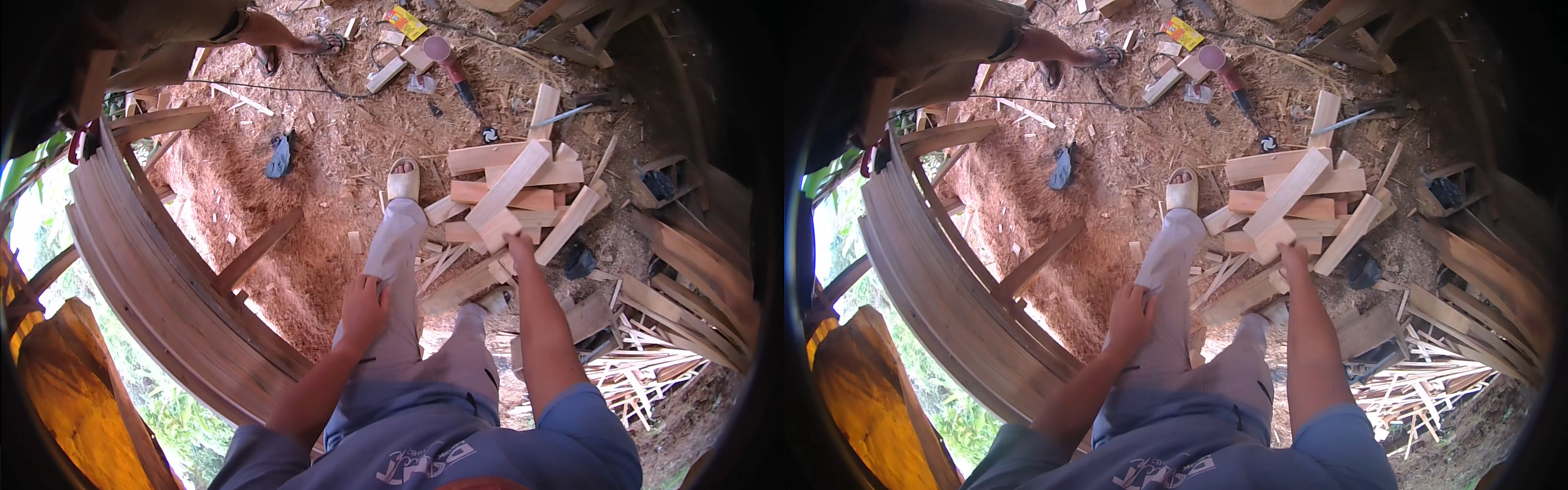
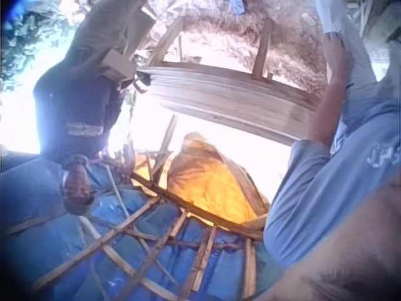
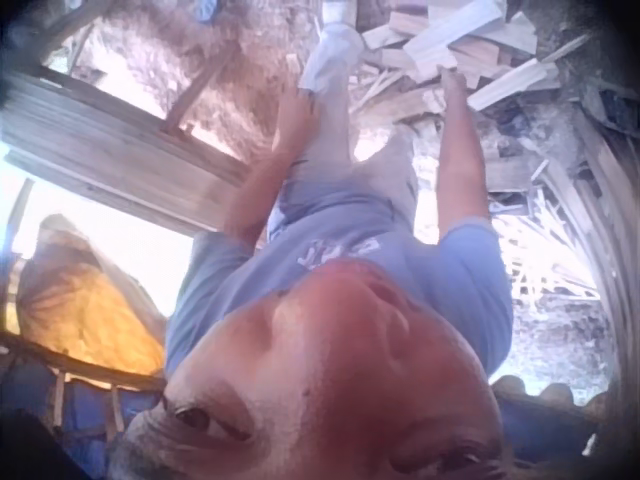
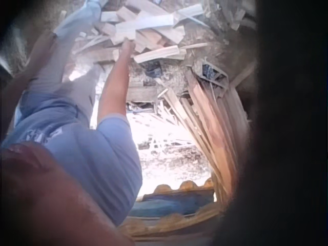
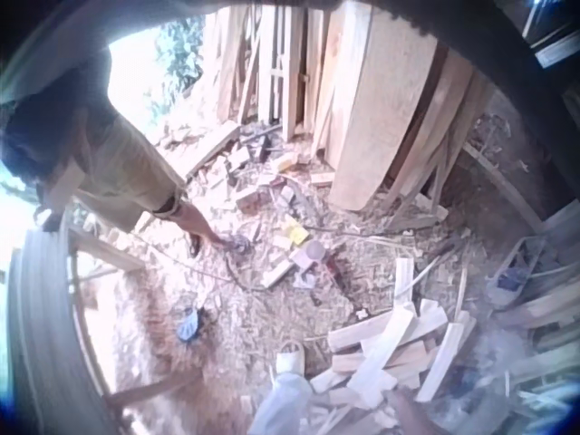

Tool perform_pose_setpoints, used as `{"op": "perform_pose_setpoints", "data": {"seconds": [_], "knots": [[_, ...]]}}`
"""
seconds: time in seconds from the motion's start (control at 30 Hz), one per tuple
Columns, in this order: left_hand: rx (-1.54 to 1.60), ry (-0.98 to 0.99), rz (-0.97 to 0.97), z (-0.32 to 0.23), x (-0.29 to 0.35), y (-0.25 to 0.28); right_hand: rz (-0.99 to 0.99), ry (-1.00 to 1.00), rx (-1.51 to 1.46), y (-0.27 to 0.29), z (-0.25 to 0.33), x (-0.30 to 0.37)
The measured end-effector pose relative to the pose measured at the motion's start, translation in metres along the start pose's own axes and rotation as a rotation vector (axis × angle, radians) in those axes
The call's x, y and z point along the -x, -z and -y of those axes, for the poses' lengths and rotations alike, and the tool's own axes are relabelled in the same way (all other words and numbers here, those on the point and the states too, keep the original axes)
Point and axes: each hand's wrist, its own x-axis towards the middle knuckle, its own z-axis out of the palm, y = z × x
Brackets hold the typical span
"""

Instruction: The person sorts through a pile of wooden scraps and planks in a workshop, picking up pieces to inspect them and placing them into a neat stack. The person handles various sizes of wood, including small offcuts and longer planks, organizing them by hand.

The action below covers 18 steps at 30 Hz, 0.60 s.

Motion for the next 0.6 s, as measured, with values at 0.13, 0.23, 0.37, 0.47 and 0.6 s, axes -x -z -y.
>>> {"op": "perform_pose_setpoints", "data": {"seconds": [0.13, 0.23, 0.37, 0.47, 0.6], "knots": [[0.016, -0.003, 0.063, 0.000, -0.026, 0.022, -0.166, 0.164, 0.206, -0.017, 0.028, -0.137], [0.006, 0.072, 0.025, 0.005, -0.027, 0.018, -0.282, 0.325, 0.566, -0.061, 0.149, -0.176], [0.008, 0.104, 0.059, 0.005, -0.046, 0.033, -0.282, 0.427, 0.711, -0.068, 0.264, -0.234], [-0.013, 0.116, 0.078, 0.002, -0.057, 0.040, -0.480, 0.485, 0.911, -0.082, 0.333, -0.253], [-0.015, 0.142, 0.081, 0.008, -0.069, 0.046, -0.520, 0.694, 1.038, -0.119, 0.376, -0.250]]}}
